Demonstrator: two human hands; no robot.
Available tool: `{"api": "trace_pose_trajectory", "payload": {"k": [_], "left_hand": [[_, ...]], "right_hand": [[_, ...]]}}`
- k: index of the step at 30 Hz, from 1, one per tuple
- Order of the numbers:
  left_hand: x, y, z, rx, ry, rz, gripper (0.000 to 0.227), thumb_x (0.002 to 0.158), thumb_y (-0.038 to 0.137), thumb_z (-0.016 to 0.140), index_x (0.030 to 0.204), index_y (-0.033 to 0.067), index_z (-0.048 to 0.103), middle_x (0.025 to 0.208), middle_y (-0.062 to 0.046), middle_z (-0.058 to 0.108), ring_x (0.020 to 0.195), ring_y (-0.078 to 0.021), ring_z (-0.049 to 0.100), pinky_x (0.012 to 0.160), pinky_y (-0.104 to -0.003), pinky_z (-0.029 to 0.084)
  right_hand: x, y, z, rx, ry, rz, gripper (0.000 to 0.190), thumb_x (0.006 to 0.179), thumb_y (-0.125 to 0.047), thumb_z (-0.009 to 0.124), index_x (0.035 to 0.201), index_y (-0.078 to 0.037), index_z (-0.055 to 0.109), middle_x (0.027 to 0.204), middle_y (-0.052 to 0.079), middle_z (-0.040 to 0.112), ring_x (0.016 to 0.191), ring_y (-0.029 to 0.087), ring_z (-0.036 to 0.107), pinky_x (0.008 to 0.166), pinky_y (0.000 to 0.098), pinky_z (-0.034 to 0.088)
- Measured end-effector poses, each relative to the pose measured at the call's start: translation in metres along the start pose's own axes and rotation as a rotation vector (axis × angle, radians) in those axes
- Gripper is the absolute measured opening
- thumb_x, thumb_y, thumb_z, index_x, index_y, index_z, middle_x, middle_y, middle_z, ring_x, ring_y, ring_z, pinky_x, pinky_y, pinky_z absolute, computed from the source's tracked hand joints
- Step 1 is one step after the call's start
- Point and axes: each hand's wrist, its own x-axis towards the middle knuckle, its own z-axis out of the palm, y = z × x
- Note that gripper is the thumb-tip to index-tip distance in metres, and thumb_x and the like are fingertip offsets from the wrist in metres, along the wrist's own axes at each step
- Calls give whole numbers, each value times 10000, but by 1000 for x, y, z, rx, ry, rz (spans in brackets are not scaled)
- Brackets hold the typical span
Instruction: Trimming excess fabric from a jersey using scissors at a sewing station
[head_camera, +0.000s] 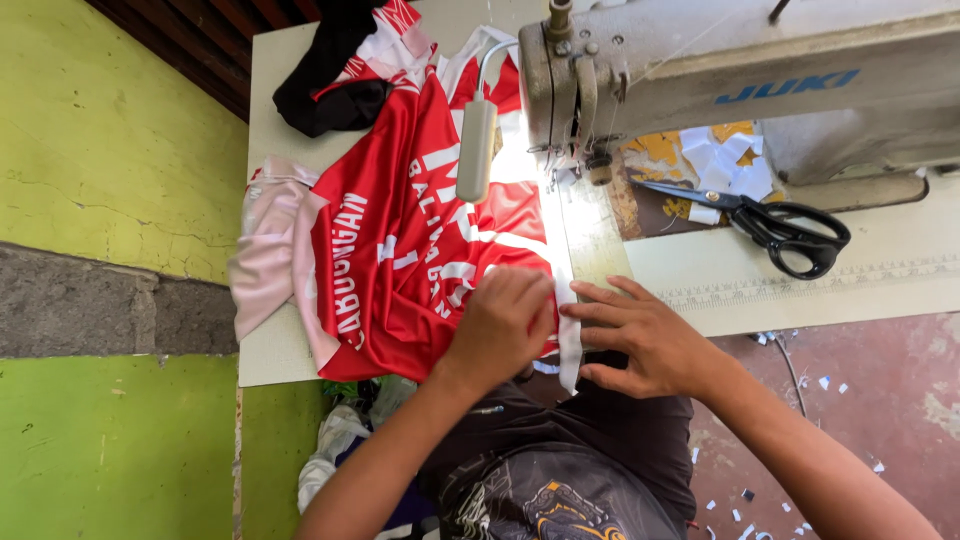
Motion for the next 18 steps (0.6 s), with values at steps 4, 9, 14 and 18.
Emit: {"api": "trace_pose_trajectory", "payload": {"k": [4,9,14,18], "left_hand": [[18,-26,-2,43,-147,-31,399,893,320,704,1222,97,674,1231,-132,680,1168,-337,646,1040,-523,458],[14,-35,4,81,-225,-39,406,897,387,708,1212,132,688,1276,-84,694,1220,-309,624,1074,-542,413],[12,-38,5,75,-260,-64,420,912,413,688,1242,154,681,1298,-78,685,1251,-314,608,1083,-585,399],[12,-41,8,97,-276,-60,445,917,454,668,1259,169,666,1309,-69,677,1266,-306,603,1072,-609,398]], "right_hand": [[7,0,-5,88,-27,19,321,845,-470,711,984,-191,786,1304,14,714,1323,307,584,1103,548,372],[9,2,-7,118,-42,5,327,841,-463,723,1019,-199,797,1281,24,719,1324,298,593,1101,531,380],[13,0,-11,110,-61,3,314,846,-460,726,1000,-197,800,1285,34,718,1318,300,596,1100,522,375],[15,1,-10,109,-70,1,311,855,-469,722,953,-183,796,1284,38,718,1315,302,598,1092,525,379]]}}
